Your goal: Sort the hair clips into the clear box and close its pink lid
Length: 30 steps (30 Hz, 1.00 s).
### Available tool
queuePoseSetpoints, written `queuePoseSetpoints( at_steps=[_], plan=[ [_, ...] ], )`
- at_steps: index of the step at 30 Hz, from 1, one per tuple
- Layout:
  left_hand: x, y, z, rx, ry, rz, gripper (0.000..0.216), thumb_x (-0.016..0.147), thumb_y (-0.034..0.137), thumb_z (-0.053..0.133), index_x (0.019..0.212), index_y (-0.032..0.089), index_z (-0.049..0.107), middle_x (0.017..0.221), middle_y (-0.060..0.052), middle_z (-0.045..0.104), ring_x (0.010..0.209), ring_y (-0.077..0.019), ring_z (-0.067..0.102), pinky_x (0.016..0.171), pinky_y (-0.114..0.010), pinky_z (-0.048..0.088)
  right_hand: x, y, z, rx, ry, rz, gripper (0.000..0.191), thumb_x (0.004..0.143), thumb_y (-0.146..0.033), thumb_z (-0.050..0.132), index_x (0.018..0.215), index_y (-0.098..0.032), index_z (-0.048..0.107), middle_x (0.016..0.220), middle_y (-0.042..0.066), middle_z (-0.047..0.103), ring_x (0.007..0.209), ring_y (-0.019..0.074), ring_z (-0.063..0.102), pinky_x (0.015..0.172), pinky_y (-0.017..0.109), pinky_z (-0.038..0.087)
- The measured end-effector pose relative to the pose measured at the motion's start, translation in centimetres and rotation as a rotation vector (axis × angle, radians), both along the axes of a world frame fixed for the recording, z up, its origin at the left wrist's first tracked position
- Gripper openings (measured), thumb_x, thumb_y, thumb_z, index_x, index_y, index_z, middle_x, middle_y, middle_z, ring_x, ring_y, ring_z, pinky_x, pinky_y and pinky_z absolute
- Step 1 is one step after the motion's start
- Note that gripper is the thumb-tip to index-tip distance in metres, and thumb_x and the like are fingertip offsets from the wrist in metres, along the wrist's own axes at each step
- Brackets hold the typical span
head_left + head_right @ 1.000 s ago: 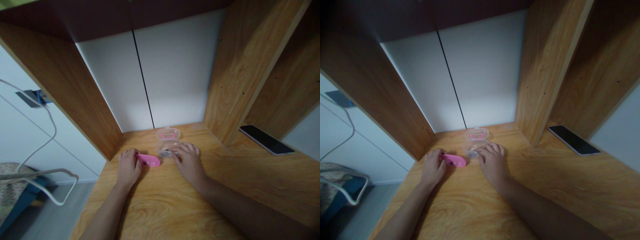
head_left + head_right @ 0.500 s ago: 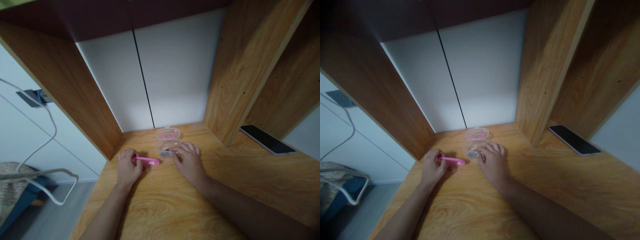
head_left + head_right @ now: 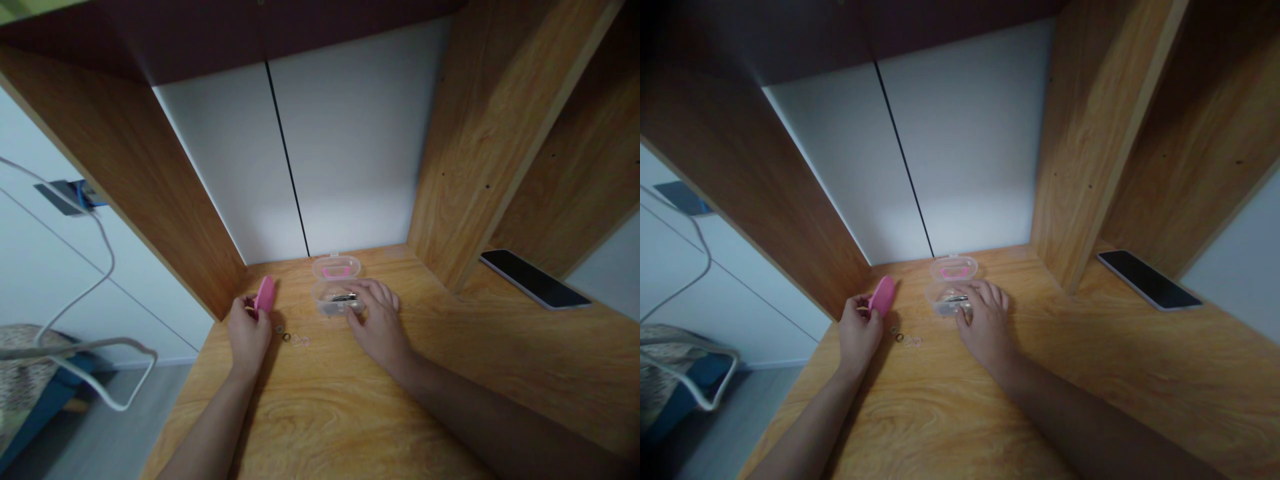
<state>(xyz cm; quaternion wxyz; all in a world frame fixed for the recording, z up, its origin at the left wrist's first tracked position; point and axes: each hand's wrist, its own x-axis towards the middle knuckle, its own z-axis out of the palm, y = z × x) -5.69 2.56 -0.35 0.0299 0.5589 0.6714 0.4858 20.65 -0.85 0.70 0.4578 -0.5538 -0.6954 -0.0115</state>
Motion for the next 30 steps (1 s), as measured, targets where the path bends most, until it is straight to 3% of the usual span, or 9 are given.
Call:
queuePoseSetpoints(
  at_steps=[6,10,14,22,25,30],
  plan=[
    [-0.6,0.6,-0.8,0.027,0.054,0.05,0.035,0.081,0.016,0.057,0.116,0.012,0.056,0.11,-0.011,0.062,0.089,-0.0214,0.064,0.084,-0.039,0.054,0.2,0.7,-0.6,-0.037,0.144,-0.084,0.046,0.08,-0.022,0.064,0.125,-0.021,0.053,0.128,0.012,0.056,0.125,0.0317,0.051,0.106,0.052,0.04],
    [-0.9,0.8,-1.2,0.04,0.151,0.059,0.038,0.081,0.019,0.058,0.119,0.011,0.057,0.116,-0.014,0.061,0.111,-0.0292,0.059,0.099,-0.048,0.05,0.2,0.9,-1.0,-0.117,0.146,-0.081,0.054,0.081,-0.027,0.065,0.131,-0.021,0.047,0.131,0.013,0.058,0.126,0.033,0.052,0.105,0.055,0.042],
    [-1.0,0.9,-1.4,0.051,0.195,0.045,0.041,0.084,0.027,0.058,0.122,0.01,0.058,0.119,-0.016,0.062,0.119,-0.0315,0.055,0.107,-0.05,0.046,0.2,1.0,-1.3,-0.172,0.108,-0.055,0.063,0.082,-0.029,0.066,0.14,-0.021,0.043,0.136,0.014,0.058,0.129,0.0337,0.052,0.106,0.056,0.042],
    [-0.5,0.5,-0.8,-0.002,0.199,-0.015,0.035,0.085,0.026,0.056,0.117,0.015,0.065,0.126,-0.015,0.063,0.122,-0.0314,0.058,0.109,-0.048,0.045,0.8,1.6,-1.8,-0.17,0.139,0.108,0.05,0.086,-0.02,0.061,0.136,-0.024,0.054,0.134,0.009,0.058,0.126,0.0254,0.055,0.11,0.045,0.044],
    [0.1,0.1,-0.1,0.038,0.196,-0.11,0.032,0.087,0.027,0.057,0.116,0.016,0.066,0.13,-0.015,0.062,0.124,-0.0309,0.058,0.111,-0.049,0.043,0.7,1.4,-1.6,-0.163,0.177,0.144,0.052,0.085,-0.017,0.063,0.136,-0.024,0.055,0.132,0.009,0.059,0.123,0.0247,0.057,0.109,0.045,0.046],
    [1.3,-1.0,0.4,0.049,0.177,-0.423,0.035,0.098,0.032,0.05,0.129,0.019,0.059,0.135,-0.011,0.062,0.129,-0.0269,0.055,0.113,-0.049,0.041,0.2,0.7,-0.7,-0.156,0.177,0.224,0.06,0.083,-0.01,0.063,0.139,-0.027,0.053,0.135,0.008,0.058,0.122,0.0238,0.059,0.108,0.044,0.047]
  ],
)
